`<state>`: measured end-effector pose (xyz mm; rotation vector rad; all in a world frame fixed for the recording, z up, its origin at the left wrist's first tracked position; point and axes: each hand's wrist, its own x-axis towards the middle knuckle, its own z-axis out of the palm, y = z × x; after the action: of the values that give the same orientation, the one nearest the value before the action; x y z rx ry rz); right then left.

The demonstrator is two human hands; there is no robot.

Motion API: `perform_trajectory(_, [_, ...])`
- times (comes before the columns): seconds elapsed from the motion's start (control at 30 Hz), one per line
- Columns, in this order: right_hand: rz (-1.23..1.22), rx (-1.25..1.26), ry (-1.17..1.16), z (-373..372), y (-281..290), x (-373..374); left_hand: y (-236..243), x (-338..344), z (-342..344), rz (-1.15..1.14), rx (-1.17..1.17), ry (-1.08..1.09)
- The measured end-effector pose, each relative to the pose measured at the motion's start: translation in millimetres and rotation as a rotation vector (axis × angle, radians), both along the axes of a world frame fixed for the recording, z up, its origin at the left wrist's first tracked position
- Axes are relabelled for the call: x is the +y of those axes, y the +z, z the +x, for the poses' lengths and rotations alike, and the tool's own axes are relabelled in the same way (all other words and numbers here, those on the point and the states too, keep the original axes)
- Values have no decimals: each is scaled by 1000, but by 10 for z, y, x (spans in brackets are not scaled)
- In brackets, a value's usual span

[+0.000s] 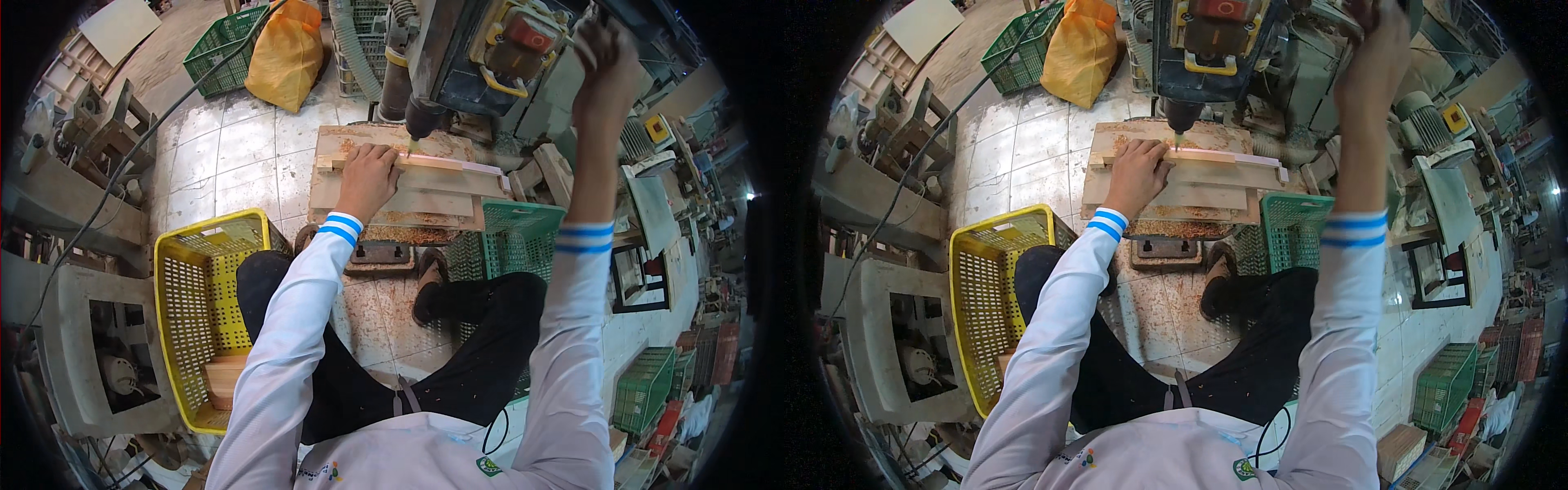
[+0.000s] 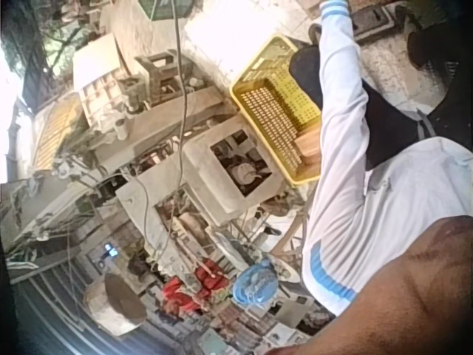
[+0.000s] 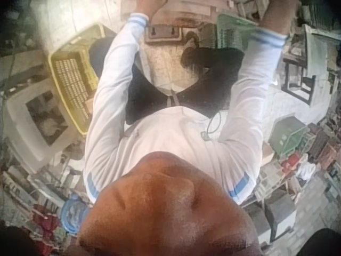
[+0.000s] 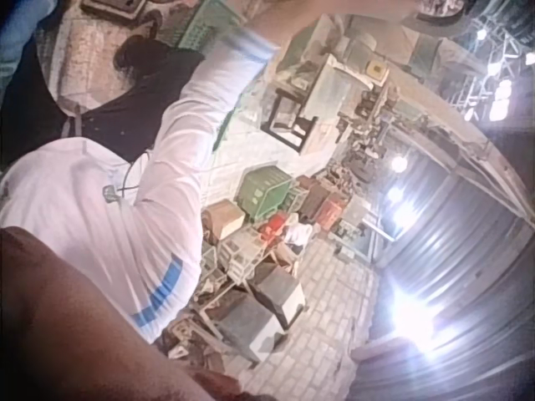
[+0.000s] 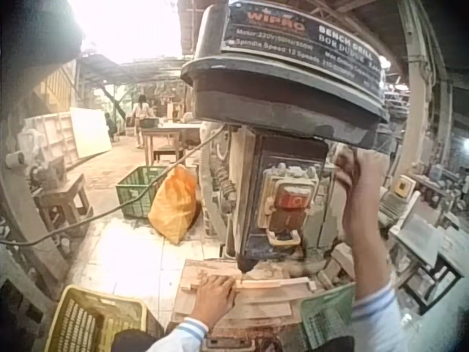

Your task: Drilling holes in wooden planks using a drill press.

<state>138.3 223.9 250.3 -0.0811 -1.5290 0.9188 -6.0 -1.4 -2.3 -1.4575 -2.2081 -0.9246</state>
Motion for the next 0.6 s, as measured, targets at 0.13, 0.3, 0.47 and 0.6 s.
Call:
perform_trajectory(0.13, [156,-131,23,-271,620,633,16,0,0,-9,-22,8])
perform_trajectory(0.3, [-122,250,793,-530,1013,1307,21,-10,-1,-43,-7,5])
perform_trajectory(0.47, [94,97,637,-406,1129,1309,-1,6,-6,6,20,12])
perform_trajectory(0.6, [-85,213,501,-232,1126,750,-8,6,-5,19,30,5])
